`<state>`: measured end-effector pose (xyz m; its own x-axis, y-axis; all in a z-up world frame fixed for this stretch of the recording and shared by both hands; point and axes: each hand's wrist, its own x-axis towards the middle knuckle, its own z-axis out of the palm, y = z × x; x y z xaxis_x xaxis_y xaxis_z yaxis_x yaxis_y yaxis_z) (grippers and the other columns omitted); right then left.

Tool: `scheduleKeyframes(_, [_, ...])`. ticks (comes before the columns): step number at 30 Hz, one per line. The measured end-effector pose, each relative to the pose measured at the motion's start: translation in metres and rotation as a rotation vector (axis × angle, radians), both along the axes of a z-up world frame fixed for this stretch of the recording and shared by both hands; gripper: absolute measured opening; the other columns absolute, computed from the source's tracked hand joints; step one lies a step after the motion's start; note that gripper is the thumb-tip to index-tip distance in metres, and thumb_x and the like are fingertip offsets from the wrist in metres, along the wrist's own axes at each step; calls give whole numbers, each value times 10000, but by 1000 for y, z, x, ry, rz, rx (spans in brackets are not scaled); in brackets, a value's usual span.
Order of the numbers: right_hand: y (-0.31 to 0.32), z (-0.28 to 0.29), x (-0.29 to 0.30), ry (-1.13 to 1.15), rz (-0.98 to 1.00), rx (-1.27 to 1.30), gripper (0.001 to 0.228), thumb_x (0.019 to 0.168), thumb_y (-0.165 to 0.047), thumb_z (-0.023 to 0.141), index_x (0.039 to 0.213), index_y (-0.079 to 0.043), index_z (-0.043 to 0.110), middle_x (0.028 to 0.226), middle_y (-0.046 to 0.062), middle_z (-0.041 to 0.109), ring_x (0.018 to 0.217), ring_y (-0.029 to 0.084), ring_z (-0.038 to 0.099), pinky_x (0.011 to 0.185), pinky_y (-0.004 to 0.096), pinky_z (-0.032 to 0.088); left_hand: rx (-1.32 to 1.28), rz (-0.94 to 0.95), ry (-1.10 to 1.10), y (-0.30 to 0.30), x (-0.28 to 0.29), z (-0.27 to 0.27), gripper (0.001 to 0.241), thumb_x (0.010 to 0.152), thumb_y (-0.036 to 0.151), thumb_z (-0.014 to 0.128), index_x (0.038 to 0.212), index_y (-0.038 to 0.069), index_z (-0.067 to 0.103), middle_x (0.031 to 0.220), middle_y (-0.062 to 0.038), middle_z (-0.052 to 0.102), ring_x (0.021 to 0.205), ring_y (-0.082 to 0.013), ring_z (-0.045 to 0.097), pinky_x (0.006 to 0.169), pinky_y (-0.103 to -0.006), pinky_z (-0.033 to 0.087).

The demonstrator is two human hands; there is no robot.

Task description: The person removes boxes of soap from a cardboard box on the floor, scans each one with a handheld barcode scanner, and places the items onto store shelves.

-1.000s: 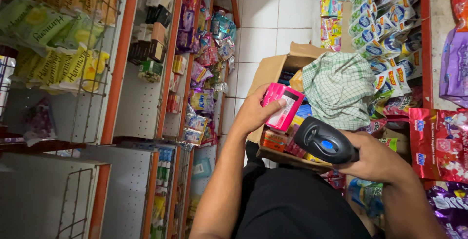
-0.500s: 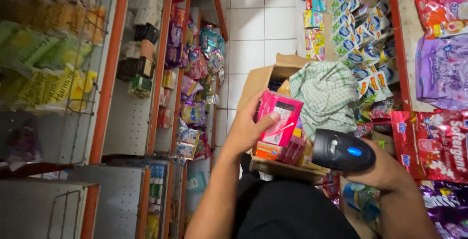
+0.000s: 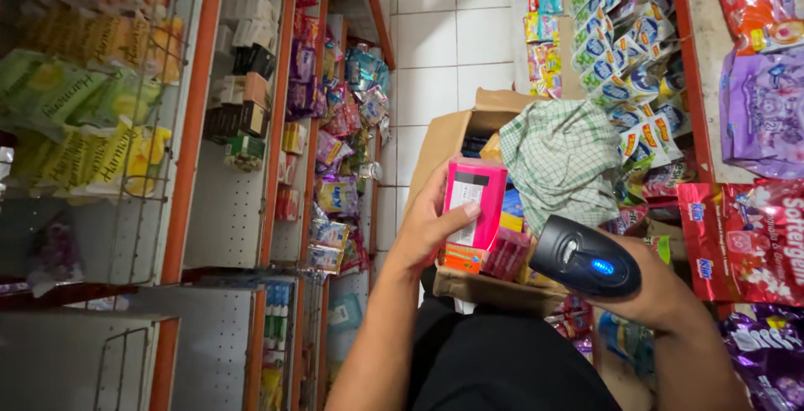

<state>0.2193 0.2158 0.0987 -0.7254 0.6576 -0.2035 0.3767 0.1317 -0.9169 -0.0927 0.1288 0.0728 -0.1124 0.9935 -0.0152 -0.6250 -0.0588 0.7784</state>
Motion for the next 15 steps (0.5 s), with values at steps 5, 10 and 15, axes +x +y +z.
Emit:
scheduleKeyframes(5, [2,-12,6,0,-7,56,756,581,-62,924,1281,-13,644,1047,63,791,922,113,726,842,305,576,4,-5,16,-7,0,3,817,882,213,767,1561,-6,368,1412,-130,571,1318,-222,561,1141,-391,442])
scheduleKeyframes(10, [0,-28,14,-34,-78,-5,653,554,-44,943,1161,-26,699,961,63,792,848,118,720,786,315,585,-15,29,98,-12,-2,5,767,898,196,750,1547,0,390,1397,-111,586,1298,-198,574,1123,-366,455])
scheduleKeyframes(15, [0,-39,12,46,-120,-5,570,566,-39,933,1091,-22,709,911,51,772,801,120,710,738,315,584,-58,52,96,-14,0,7,779,880,188,753,1544,16,383,1361,-94,603,1252,-180,591,1085,-355,475])
